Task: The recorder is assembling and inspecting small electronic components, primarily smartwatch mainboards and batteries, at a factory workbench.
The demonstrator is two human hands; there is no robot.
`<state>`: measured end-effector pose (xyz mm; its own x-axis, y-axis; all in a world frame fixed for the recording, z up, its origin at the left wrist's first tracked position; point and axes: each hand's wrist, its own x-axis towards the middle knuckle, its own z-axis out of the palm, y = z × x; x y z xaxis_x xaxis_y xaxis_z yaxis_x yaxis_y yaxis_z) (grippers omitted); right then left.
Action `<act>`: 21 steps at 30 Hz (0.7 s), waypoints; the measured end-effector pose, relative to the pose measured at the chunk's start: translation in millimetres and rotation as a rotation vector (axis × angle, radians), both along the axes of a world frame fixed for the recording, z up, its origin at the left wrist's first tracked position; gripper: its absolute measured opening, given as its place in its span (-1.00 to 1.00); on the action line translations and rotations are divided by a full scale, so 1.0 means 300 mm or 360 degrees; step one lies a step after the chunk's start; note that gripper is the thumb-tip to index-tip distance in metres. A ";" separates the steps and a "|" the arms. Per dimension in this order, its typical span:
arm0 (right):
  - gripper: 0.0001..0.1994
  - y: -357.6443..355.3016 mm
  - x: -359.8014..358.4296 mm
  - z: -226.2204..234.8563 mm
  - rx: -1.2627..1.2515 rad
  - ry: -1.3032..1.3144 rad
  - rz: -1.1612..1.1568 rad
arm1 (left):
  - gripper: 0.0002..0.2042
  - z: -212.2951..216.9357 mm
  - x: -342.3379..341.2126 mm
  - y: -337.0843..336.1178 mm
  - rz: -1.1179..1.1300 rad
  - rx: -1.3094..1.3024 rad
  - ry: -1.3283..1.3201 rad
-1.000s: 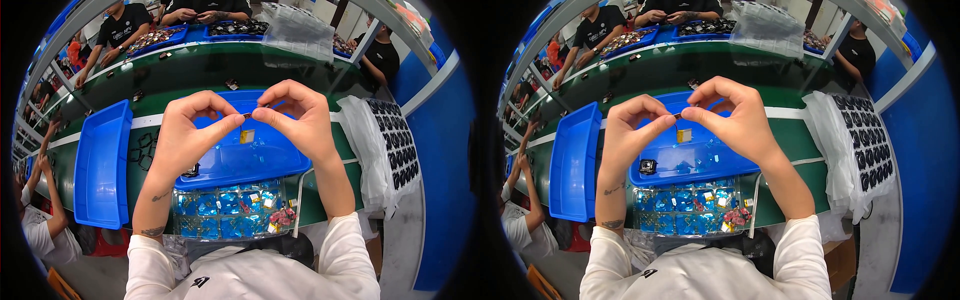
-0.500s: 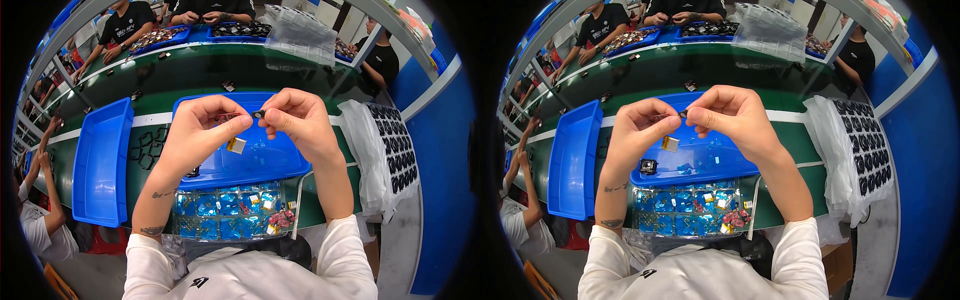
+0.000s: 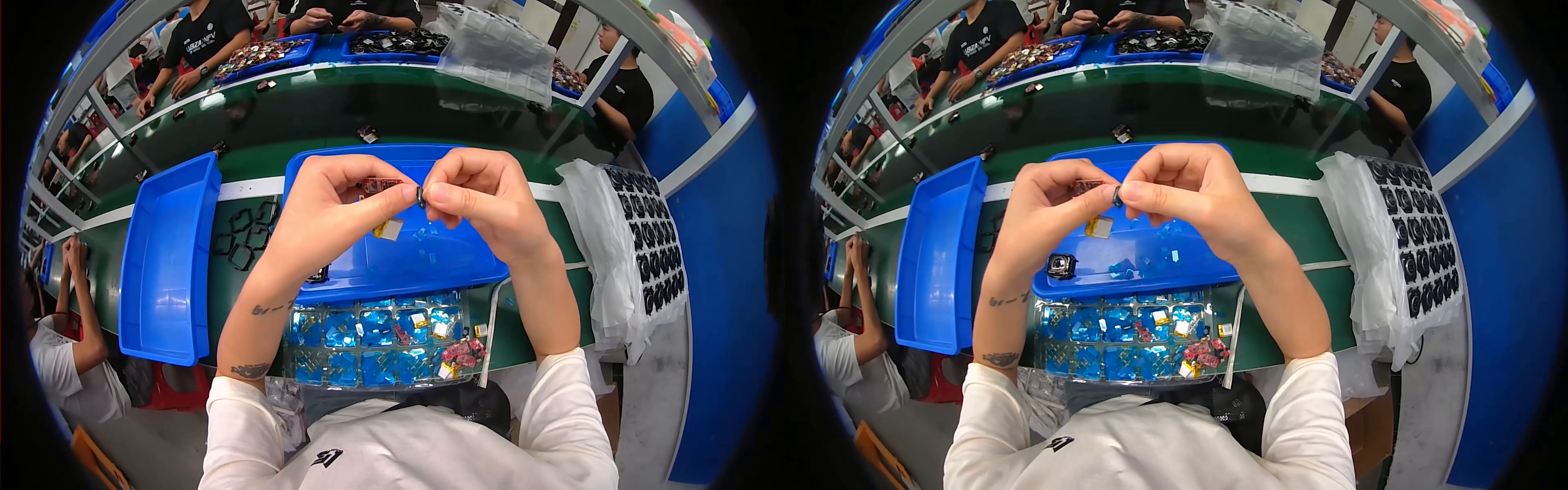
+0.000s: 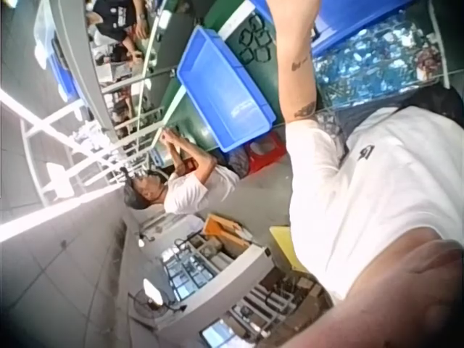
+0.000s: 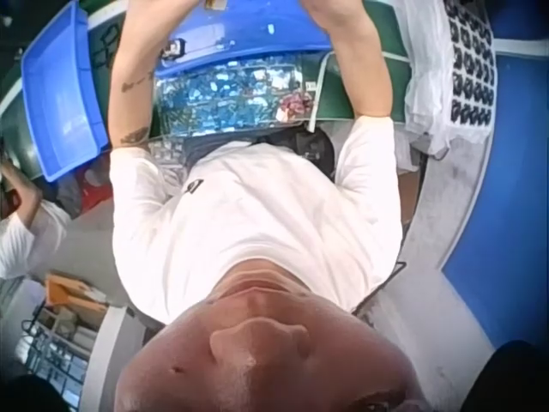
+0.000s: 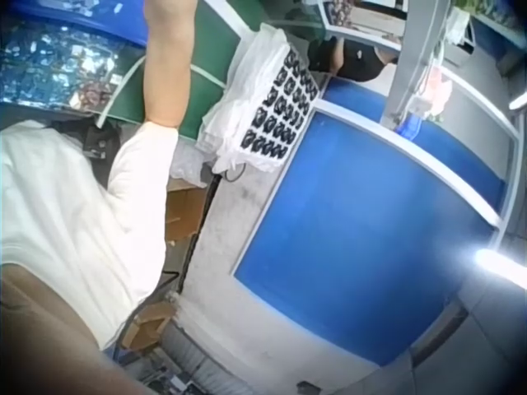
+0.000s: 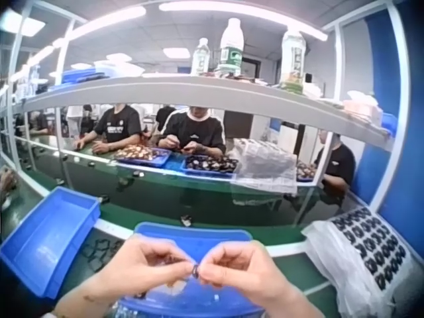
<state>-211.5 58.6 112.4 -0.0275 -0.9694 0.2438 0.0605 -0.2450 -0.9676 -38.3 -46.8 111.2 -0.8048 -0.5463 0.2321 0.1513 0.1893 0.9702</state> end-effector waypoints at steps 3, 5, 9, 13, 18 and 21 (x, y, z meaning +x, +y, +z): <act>-0.85 0.000 0.027 0.013 -0.0066 0.0034 -0.0071 | -0.86 -0.004 0.003 -0.009 0.0047 -0.0067 0.0034; -0.86 0.003 0.031 0.016 -0.0181 0.0164 -0.0314 | -0.86 0.005 0.004 -0.006 0.0094 -0.0038 0.0038; -0.86 -0.001 0.032 -0.001 -0.0317 0.0328 -0.0430 | -0.92 0.008 0.009 -0.006 0.0105 -0.0033 0.0013; -0.87 -0.002 0.021 -0.003 -0.0407 0.0388 -0.0380 | -0.92 0.009 0.014 -0.002 0.0116 -0.0041 -0.0018; -0.88 0.003 0.011 -0.014 -0.0335 0.0355 -0.0260 | -0.91 -0.004 0.005 -0.004 0.0043 -0.0036 -0.0005; -0.88 -0.001 0.018 -0.019 -0.0297 0.0317 -0.0225 | -0.92 -0.011 -0.001 -0.013 0.0021 -0.0100 -0.0046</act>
